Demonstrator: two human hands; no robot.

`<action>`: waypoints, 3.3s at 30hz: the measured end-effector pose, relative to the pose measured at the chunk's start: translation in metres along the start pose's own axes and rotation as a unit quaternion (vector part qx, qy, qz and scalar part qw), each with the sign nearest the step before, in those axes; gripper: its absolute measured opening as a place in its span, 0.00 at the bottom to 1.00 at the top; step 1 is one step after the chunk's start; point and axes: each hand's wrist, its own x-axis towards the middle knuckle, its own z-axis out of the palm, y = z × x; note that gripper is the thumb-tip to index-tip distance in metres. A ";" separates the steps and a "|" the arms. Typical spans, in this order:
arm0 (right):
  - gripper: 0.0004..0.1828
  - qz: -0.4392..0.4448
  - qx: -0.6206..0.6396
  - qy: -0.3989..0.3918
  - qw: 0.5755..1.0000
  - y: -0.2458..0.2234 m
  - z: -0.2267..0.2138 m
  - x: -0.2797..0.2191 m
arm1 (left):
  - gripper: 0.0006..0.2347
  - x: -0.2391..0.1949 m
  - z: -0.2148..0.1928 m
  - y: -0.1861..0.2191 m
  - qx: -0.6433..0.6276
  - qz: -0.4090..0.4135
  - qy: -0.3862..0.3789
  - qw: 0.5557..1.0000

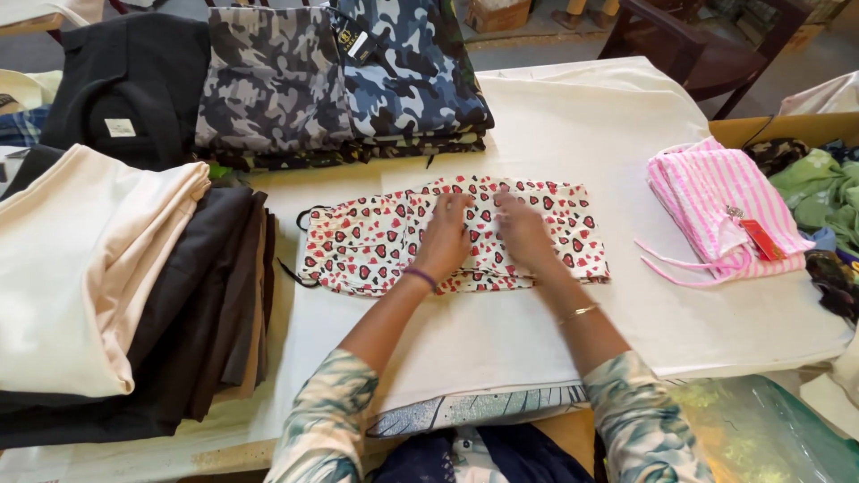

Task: The person folds a white garment with red hearts, then a yellow garment, smoothing and aligning edges before stacking them on a table. The person then unfolds the yellow garment and begins refolding it.

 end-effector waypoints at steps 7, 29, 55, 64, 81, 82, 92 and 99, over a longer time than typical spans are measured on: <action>0.33 -0.063 -0.271 -0.152 0.948 0.012 -0.003 0.003 | 0.22 0.020 0.014 -0.044 0.119 0.021 -0.055 0.991; 0.38 0.085 -0.304 -0.144 0.938 0.045 -0.032 0.014 | 0.32 0.010 -0.003 -0.032 0.221 -0.051 -0.167 0.960; 0.43 0.209 -0.314 -0.057 0.924 0.087 -0.058 0.015 | 0.30 0.006 0.002 -0.070 0.228 -0.080 -0.075 0.967; 0.37 -0.019 -0.272 -0.162 0.949 0.027 0.026 -0.002 | 0.35 0.003 0.027 -0.006 0.036 0.051 -0.143 0.988; 0.23 0.231 0.179 0.115 0.949 0.162 -0.091 0.018 | 0.32 -0.019 0.016 0.032 0.056 0.090 -0.168 0.980; 0.23 0.233 0.179 0.117 0.949 0.144 -0.093 0.018 | 0.32 -0.027 0.029 0.038 0.056 0.091 -0.170 0.980; 0.17 0.249 0.137 0.047 0.958 0.178 -0.091 0.060 | 0.29 -0.024 0.087 0.096 0.075 0.242 -0.269 0.929; 0.15 0.149 -0.243 0.146 0.947 0.126 -0.092 0.042 | 0.36 -0.024 0.132 0.113 0.100 0.271 -0.193 0.938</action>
